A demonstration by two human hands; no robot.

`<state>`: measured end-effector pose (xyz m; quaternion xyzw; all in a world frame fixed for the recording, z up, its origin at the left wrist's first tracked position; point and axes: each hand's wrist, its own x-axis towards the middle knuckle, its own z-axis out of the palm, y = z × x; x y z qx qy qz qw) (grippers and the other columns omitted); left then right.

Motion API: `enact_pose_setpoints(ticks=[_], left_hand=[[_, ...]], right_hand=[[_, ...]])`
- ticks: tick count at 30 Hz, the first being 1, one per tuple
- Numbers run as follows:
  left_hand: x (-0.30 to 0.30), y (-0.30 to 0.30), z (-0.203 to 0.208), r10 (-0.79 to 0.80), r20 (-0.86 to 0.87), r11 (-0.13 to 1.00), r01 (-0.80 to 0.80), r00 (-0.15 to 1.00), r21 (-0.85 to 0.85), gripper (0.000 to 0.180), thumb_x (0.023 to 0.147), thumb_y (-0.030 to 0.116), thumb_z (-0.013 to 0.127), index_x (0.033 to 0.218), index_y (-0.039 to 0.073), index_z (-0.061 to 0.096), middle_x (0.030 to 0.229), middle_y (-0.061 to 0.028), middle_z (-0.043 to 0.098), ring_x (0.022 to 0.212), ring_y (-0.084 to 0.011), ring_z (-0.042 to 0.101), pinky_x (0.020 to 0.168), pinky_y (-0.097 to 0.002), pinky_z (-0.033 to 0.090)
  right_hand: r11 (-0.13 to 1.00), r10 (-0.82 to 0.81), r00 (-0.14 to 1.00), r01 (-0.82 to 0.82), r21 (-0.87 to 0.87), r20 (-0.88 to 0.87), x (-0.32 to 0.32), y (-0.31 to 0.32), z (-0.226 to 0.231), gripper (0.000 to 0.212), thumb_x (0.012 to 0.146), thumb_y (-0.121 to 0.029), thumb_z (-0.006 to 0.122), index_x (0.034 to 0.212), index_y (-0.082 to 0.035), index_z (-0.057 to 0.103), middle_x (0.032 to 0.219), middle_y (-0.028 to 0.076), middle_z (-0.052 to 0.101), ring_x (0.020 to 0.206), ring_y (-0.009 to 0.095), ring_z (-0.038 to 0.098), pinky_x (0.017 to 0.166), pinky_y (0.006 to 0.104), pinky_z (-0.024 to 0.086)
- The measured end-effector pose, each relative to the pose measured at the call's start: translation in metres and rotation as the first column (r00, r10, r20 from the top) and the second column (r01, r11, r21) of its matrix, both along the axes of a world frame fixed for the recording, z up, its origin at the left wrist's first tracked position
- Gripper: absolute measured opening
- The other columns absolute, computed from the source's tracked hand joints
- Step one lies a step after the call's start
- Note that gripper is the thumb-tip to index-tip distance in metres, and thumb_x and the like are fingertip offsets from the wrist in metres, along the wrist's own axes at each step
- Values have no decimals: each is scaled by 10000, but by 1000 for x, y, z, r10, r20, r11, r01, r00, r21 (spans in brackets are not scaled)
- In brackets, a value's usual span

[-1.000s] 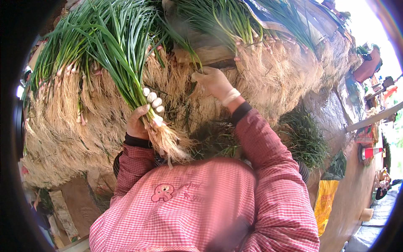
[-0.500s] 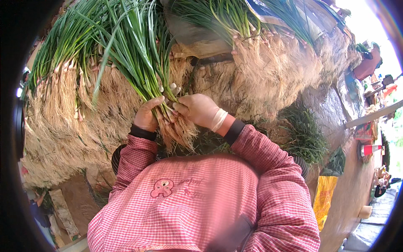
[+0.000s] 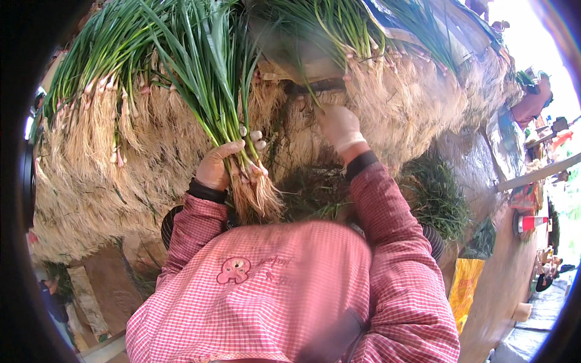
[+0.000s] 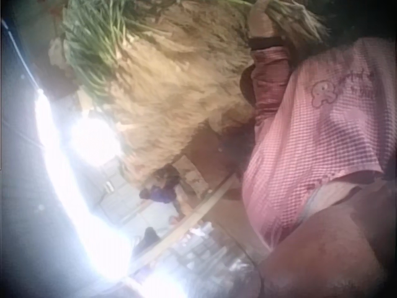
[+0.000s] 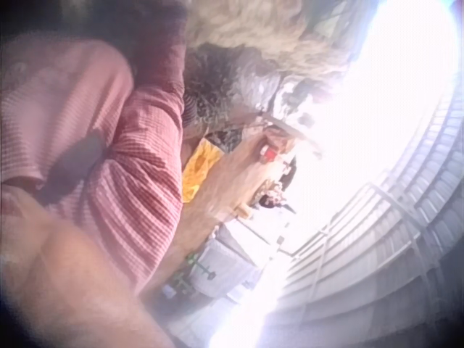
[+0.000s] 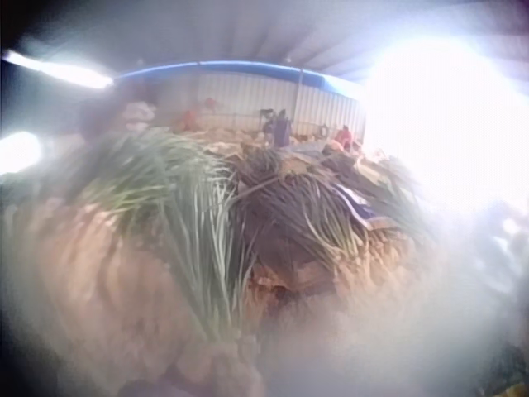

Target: The person gathers bunches of green onions from a large pile, removes individual pieces to form uniform bundles, and places the bundles into a designated area.

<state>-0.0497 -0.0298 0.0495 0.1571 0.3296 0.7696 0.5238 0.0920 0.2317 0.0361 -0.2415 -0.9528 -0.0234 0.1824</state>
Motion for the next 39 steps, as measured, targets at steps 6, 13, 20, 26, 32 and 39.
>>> enact_pose_setpoints(ticks=[6,13,20,26,32,39], left_hand=[[-11,-5,0,-148,-144,987,138,978,-80,467,899,198,614,1293,-48,564,1135,-158,667,805,-254,699,686,-334,585],[-1,-2,-11,-80,-194,993,61,978,-99,348,948,153,549,1220,-57,597,938,-182,702,607,-243,675,483,-284,524],[-2,-2,-13,-232,-106,972,225,967,-73,341,931,157,580,1218,-27,584,1083,-137,657,882,-334,698,619,-397,615],[2,3,-15,-152,8,966,147,988,211,386,899,41,612,1274,-6,536,1158,-142,643,1123,-301,620,872,-456,569],[-6,31,-29,-15,-325,991,-29,946,-131,263,899,79,655,1153,10,663,1075,-96,705,933,-177,675,801,-308,571],[-1,59,-41,102,-301,966,-166,948,-196,230,878,63,695,1103,18,699,1133,-82,699,1011,-196,657,900,-320,514]], right_hand=[[963,44,999,-49,-265,-24,15,-97,31,231,939,-294,574,986,-76,636,728,84,670,590,243,651,520,372,531],[957,259,963,-245,-158,77,5,-140,26,220,948,-252,508,1033,-93,634,659,67,641,559,233,638,551,372,524],[989,97,884,-36,-140,458,27,-77,-44,192,898,-264,601,1013,-121,659,830,101,703,751,277,699,655,389,549],[891,296,887,-390,233,356,47,-72,-37,374,967,-251,505,1255,-19,556,1124,119,649,1022,253,637,901,379,504],[680,523,822,-563,470,227,59,-107,-4,421,970,-162,427,1369,-33,465,1355,155,505,1269,247,467,1090,354,401],[-51,-9,396,-917,-396,-918,143,-56,122,347,996,-306,506,1225,-62,599,1017,89,657,896,197,617,817,315,519]])
